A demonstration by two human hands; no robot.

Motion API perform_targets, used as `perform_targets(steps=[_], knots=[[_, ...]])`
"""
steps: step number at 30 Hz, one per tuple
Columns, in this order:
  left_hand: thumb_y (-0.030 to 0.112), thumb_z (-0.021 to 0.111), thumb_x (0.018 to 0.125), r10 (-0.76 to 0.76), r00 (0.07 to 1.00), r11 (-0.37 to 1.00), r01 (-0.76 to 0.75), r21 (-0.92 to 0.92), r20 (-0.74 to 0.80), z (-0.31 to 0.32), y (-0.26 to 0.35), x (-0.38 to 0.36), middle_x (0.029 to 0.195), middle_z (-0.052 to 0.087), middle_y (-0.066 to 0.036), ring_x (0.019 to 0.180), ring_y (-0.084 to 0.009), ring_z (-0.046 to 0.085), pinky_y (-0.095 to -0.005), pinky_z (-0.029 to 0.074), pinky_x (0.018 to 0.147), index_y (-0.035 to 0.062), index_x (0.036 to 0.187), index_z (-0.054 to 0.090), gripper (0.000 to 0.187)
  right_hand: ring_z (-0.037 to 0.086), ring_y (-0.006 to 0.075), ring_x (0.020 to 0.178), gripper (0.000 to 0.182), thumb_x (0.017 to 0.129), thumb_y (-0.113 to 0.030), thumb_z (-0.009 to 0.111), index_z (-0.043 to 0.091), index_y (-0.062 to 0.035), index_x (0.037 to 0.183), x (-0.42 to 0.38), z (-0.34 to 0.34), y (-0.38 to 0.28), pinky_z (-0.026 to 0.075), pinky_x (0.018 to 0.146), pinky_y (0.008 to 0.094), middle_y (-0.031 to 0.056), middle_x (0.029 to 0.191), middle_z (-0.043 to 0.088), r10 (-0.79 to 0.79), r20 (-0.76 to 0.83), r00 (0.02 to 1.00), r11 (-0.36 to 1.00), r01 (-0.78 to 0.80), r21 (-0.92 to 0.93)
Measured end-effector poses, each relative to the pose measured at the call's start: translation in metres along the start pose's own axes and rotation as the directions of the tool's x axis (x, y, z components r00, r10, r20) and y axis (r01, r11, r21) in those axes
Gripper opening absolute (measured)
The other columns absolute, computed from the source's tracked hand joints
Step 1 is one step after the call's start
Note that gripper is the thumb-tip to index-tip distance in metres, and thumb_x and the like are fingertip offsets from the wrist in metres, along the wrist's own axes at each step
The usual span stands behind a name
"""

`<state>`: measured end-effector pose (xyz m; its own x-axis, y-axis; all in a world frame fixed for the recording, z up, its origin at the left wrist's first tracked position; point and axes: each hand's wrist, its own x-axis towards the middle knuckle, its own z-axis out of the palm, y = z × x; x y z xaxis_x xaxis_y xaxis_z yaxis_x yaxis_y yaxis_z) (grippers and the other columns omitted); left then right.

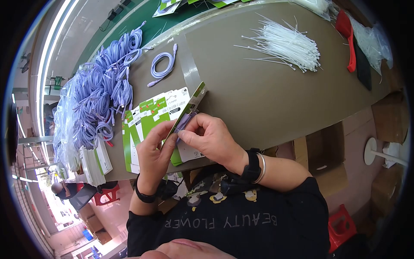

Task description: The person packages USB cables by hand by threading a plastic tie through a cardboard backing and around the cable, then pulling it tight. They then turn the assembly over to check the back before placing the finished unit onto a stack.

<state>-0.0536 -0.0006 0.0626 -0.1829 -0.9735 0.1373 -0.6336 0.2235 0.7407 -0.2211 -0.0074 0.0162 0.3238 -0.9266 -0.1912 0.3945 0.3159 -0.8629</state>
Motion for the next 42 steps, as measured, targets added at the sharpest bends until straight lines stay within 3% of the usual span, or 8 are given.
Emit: perform_targets(steps=[12, 15, 20, 23, 31, 35, 38, 42], knots=[[0.004, 0.071, 0.075, 0.287, 0.957, 0.887, -0.283, 0.364, 0.044, -0.006, 0.007, -0.002, 0.083, 0.068, -0.011, 0.072, -0.0266, 0.065, -0.0337, 0.047, 0.062, 0.0076, 0.113, 0.064, 0.039, 0.057, 0.0069, 0.072, 0.014, 0.088, -0.012, 0.069, 0.061, -0.0008, 0.086, 0.004, -0.007, -0.011, 0.048, 0.065, 0.0228, 0.0026, 0.081, 0.063, -0.131, -0.001, 0.991, 0.961, 0.127, -0.246], [0.003, 0.069, 0.075, 0.318, 0.947, 0.864, -0.307, 0.399, 0.039, -0.009, 0.009, -0.002, 0.088, 0.069, -0.01, 0.075, -0.0245, 0.067, -0.033, 0.046, 0.061, 0.0059, 0.113, 0.063, 0.039, 0.061, 0.0164, 0.071, 0.011, 0.084, -0.01, 0.07, 0.062, -0.0015, 0.085, -0.01, -0.015, -0.059, 0.05, 0.067, 0.0279, 0.0076, 0.084, 0.063, -0.664, 0.274, 0.696, 0.334, 0.604, -0.723], [0.006, 0.063, 0.078, 0.564, 0.81, 0.645, -0.554, 0.526, 0.162, -0.006, 0.016, -0.003, 0.1, 0.069, -0.01, 0.087, -0.0203, 0.068, -0.0314, 0.045, 0.061, 0.0037, 0.111, 0.063, 0.033, 0.06, 0.0268, 0.076, 0.011, 0.08, -0.01, 0.069, 0.062, -0.0019, 0.084, 0.009, -0.003, -0.088, 0.049, 0.072, 0.0336, 0.0117, 0.088, 0.061, -0.62, 0.482, 0.62, 0.083, 0.662, -0.745], [0.008, 0.06, 0.079, 0.595, 0.775, 0.55, -0.587, 0.595, 0.214, -0.008, 0.016, -0.006, 0.104, 0.069, -0.01, 0.093, -0.0185, 0.068, -0.0303, 0.044, 0.061, 0.0033, 0.109, 0.063, 0.031, 0.058, 0.0298, 0.082, 0.012, 0.079, -0.011, 0.068, 0.061, -0.0017, 0.083, 0.023, -0.001, -0.087, 0.047, 0.075, 0.0377, 0.0117, 0.089, 0.06, -0.177, 0.55, 0.816, 0.38, 0.573, -0.726], [0.006, 0.06, 0.078, 0.525, 0.801, 0.581, -0.583, 0.568, 0.286, -0.02, 0.019, -0.015, 0.103, 0.068, -0.01, 0.092, -0.0192, 0.067, -0.0301, 0.043, 0.06, 0.0023, 0.108, 0.063, 0.031, 0.058, 0.0296, 0.081, 0.012, 0.082, -0.007, 0.064, 0.055, -0.0017, 0.087, 0.024, 0.022, -0.064, 0.047, 0.074, 0.0383, 0.0124, 0.088, 0.058, -0.562, 0.51, 0.651, 0.053, 0.644, -0.764], [0.003, 0.063, 0.079, 0.446, 0.856, 0.755, -0.517, 0.404, 0.261, -0.022, 0.012, -0.017, 0.102, 0.068, -0.011, 0.093, -0.0193, 0.067, -0.0296, 0.048, 0.068, -0.0007, 0.11, 0.061, 0.031, 0.058, 0.0298, 0.082, 0.015, 0.083, -0.008, 0.065, 0.055, -0.001, 0.091, 0.031, 0.026, -0.067, 0.047, 0.076, 0.037, 0.0132, 0.09, 0.058, -0.732, 0.423, 0.535, 0.02, 0.637, -0.771], [0.004, 0.067, 0.081, -0.004, 0.991, 0.996, 0.015, -0.086, 0.132, -0.025, 0.0, -0.014, 0.105, 0.066, -0.015, 0.099, -0.0213, 0.065, -0.0292, 0.05, 0.082, -0.0039, 0.116, 0.056, 0.037, 0.058, 0.03, 0.082, 0.017, 0.083, -0.011, 0.066, 0.056, -0.001, 0.093, 0.025, 0.021, -0.091, 0.048, 0.075, 0.0366, 0.0136, 0.09, 0.058, -0.8, 0.277, 0.532, 0.219, 0.69, -0.69], [0.011, 0.071, 0.081, -0.281, 0.917, 0.734, 0.395, -0.552, 0.283, -0.021, -0.038, -0.009, 0.11, 0.063, -0.018, 0.105, -0.0238, 0.062, -0.03, 0.047, 0.092, -0.0054, 0.121, 0.05, 0.048, 0.059, 0.0301, 0.081, 0.024, 0.083, -0.017, 0.068, 0.057, -0.001, 0.096, 0.022, -0.001, -0.088, 0.049, 0.074, 0.0366, 0.0142, 0.09, 0.059, -0.558, 0.286, 0.779, 0.4, 0.555, -0.73]])
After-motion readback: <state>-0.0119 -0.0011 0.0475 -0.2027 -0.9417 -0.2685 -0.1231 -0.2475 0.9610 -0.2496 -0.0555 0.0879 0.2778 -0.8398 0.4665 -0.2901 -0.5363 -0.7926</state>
